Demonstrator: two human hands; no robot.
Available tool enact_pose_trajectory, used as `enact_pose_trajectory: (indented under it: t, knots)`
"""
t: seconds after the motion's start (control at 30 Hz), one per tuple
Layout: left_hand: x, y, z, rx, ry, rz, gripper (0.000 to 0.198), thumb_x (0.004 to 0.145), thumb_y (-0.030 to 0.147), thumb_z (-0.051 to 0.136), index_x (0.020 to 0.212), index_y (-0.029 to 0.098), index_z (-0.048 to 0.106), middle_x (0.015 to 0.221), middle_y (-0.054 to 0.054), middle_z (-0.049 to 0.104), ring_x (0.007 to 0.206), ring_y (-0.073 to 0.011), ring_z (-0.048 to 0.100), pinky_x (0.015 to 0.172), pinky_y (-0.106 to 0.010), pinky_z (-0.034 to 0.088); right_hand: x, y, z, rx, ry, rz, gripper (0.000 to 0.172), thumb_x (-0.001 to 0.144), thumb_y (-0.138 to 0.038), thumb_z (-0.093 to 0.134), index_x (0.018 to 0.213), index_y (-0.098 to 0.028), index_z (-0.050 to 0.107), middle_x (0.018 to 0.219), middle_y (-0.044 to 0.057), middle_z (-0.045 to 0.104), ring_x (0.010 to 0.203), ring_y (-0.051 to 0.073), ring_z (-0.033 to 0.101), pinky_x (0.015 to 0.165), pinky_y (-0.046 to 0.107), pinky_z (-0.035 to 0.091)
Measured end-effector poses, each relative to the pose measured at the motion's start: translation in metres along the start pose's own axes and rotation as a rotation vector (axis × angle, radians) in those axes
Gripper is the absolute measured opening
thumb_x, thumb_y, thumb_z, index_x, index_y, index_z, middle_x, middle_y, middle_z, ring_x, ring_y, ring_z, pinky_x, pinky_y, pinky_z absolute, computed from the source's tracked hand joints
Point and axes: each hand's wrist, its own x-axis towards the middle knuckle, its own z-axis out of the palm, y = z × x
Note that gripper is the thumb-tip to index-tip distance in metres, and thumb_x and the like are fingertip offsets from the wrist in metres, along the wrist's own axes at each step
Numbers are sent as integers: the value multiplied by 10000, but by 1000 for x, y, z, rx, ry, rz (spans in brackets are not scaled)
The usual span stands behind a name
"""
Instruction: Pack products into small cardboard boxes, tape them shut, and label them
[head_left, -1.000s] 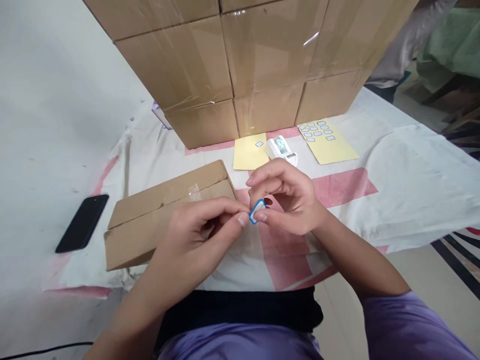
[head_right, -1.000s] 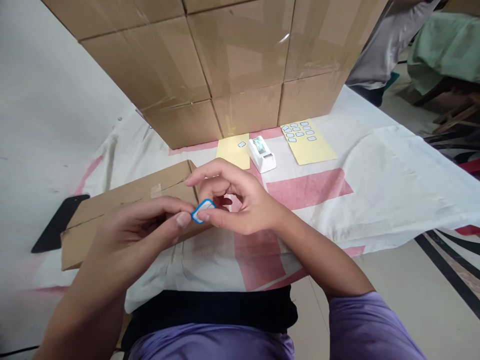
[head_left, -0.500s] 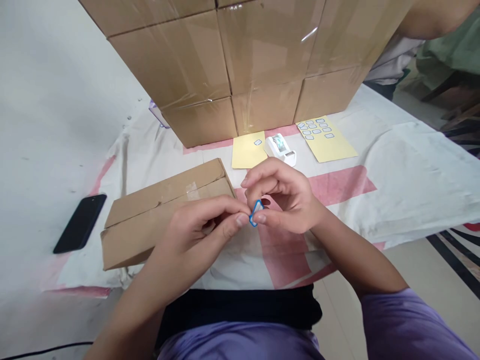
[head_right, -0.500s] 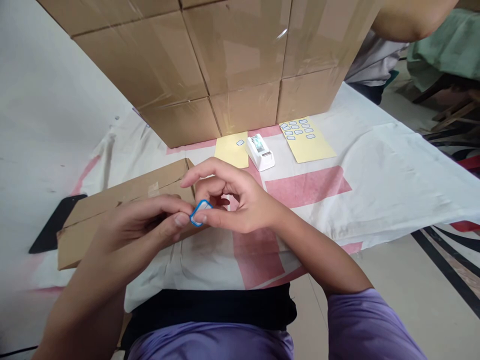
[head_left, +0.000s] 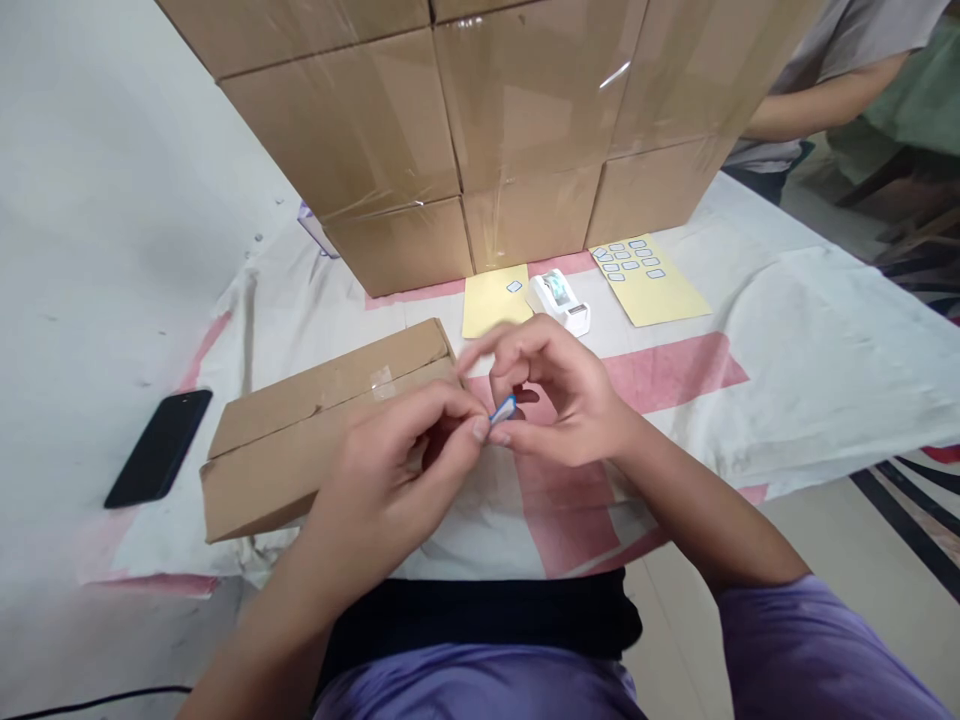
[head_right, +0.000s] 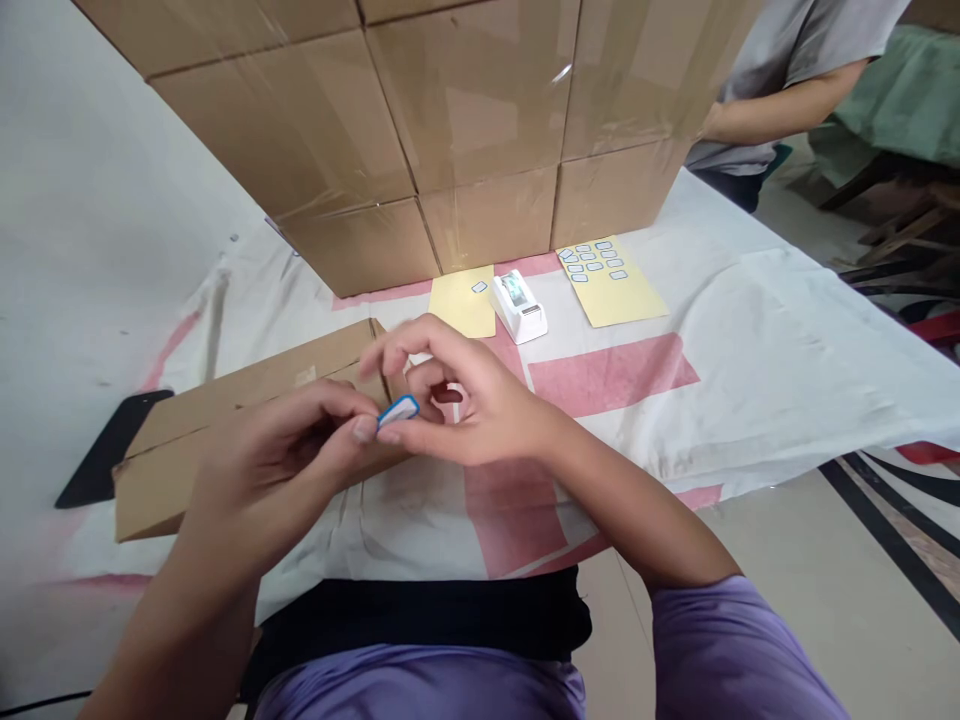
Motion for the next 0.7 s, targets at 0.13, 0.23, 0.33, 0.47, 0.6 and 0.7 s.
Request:
enact_pose_trajectory:
  t: [0.13, 0.23, 0.33, 0.47, 0.6, 0.7]
  knots:
    - [1, -5, 5, 204, 162, 92, 68, 973, 223, 589, 912, 249, 601, 727, 85, 601, 588, -44, 490, 562, -208, 384, -1, 6, 1, -530, 238, -202, 283, 871, -301, 751, 806, -228, 485, 1010, 79, 556, 929, 221, 605, 625, 326, 501]
    - [2, -8, 8, 304, 215, 155, 49, 974, 223, 589, 931, 246, 595, 710, 86, 589, 586, -48, 494, 579, -210, 382, -2, 8, 3, -676, 313, -320, 228, 896, -275, 723, 818, -231, 513, 892, 42, 553, 773, 176, 570, 602, 320, 489]
    - [3, -10, 9, 349, 192, 181, 42, 984, 218, 568, 955, 236, 592, 741, 70, 614, 614, -65, 521, 605, -219, 396, -1, 9, 4, -570, 198, -369, 106, 937, -276, 666, 942, -212, 582, 876, 30, 590, 758, 157, 579, 613, 296, 500]
    - [6, -10, 8, 527, 177, 260, 57, 982, 186, 549, 969, 216, 596, 798, 30, 662, 666, -100, 570, 624, -256, 381, 1, 9, 5, -377, 143, -295, 113, 971, -297, 625, 974, -189, 593, 868, 41, 599, 775, 161, 579, 649, 299, 509]
    - [8, -9, 7, 730, 194, 388, 98, 966, 153, 533, 959, 217, 607, 782, 9, 681, 670, -135, 591, 587, -298, 325, 2, 7, 8, -307, 164, -233, 94, 960, -186, 603, 881, -193, 553, 791, 15, 522, 701, 139, 501, 604, 274, 434]
    - [8, -9, 6, 835, 186, 438, 105, 957, 153, 532, 951, 221, 611, 738, 11, 652, 614, -139, 537, 567, -313, 296, 1, 6, 10, -301, 166, -192, 123, 947, -159, 572, 846, -199, 515, 769, -1, 466, 681, 133, 452, 594, 270, 392]
